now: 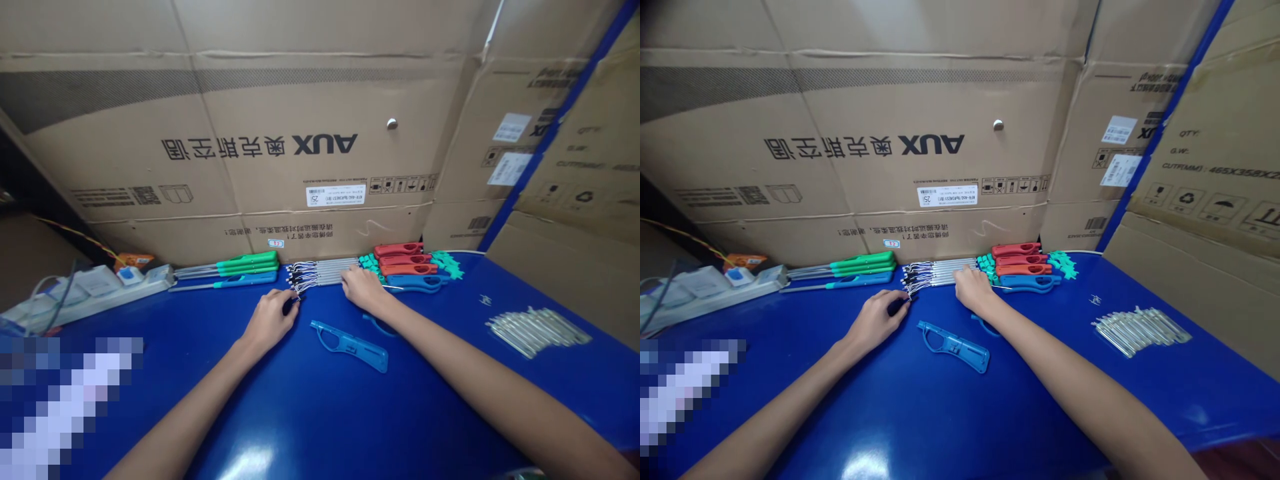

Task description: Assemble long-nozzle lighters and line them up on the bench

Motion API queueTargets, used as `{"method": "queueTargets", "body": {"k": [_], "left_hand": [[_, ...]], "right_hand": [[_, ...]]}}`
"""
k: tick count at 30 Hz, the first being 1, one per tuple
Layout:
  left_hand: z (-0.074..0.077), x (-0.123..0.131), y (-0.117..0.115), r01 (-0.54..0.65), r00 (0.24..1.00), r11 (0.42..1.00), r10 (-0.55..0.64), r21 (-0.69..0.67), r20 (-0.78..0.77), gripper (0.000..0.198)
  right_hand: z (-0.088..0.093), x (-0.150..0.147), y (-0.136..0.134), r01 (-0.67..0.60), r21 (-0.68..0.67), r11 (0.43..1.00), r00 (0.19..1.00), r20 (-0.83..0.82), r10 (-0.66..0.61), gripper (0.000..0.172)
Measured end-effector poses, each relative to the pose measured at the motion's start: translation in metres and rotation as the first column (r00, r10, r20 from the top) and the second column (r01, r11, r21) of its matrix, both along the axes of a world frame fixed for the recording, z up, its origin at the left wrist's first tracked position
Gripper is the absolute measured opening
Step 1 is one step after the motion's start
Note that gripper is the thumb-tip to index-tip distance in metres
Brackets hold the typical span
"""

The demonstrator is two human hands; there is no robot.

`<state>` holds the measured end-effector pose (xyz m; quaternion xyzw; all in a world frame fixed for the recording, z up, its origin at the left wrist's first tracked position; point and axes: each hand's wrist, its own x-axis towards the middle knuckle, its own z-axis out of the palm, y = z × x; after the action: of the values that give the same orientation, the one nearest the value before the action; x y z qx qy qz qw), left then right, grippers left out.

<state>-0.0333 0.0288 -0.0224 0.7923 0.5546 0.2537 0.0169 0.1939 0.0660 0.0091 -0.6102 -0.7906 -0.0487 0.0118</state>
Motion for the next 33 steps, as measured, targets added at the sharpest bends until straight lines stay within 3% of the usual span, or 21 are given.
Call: {"method": "queueTargets", "body": {"k": [8, 15, 20, 26, 30, 33], "left_hand": [[0.006, 0.004, -0.006, -0.002, 0.999, 1.0, 0.002, -0.014, -0.049, 0.024], [0.015, -0.01, -0.002, -0.092, 0.991, 0.996, 0.093, 0.017, -0.098, 0.027], [0.016, -0.034, 0.011, -0.237, 0.956, 0.968, 0.247, 0.078, -0.157, 0.034], [0.014, -0.05, 0.018, -0.308, 0.924, 0.948, 0.317, 0.079, -0.215, 0.037], [0.024, -0.035, 0.009, -0.22, 0.947, 0.972, 0.234, 0.084, -0.22, 0.038], [0.031, -0.014, -0.007, 0.016, 0.973, 1.0, -0.016, -0.002, -0.228, 0.036]], "right_hand": [[0.006, 0.003, -0.006, 0.01, 0.019, 1.0, 0.998, -0.062, -0.009, 0.025], [0.026, 0.024, -0.04, -0.019, 0.027, 0.999, 0.982, -0.189, 0.024, 0.026], [0.034, 0.061, -0.06, -0.114, -0.121, 0.986, 0.956, -0.285, 0.076, 0.02], [0.028, 0.091, -0.063, -0.18, -0.346, 0.921, 0.943, -0.326, 0.062, 0.042], [0.027, 0.089, -0.064, -0.169, -0.329, 0.929, 0.931, -0.364, 0.041, 0.038], [0.028, 0.075, -0.07, -0.222, -0.268, 0.938, 0.892, -0.444, 0.085, 0.035]]}}
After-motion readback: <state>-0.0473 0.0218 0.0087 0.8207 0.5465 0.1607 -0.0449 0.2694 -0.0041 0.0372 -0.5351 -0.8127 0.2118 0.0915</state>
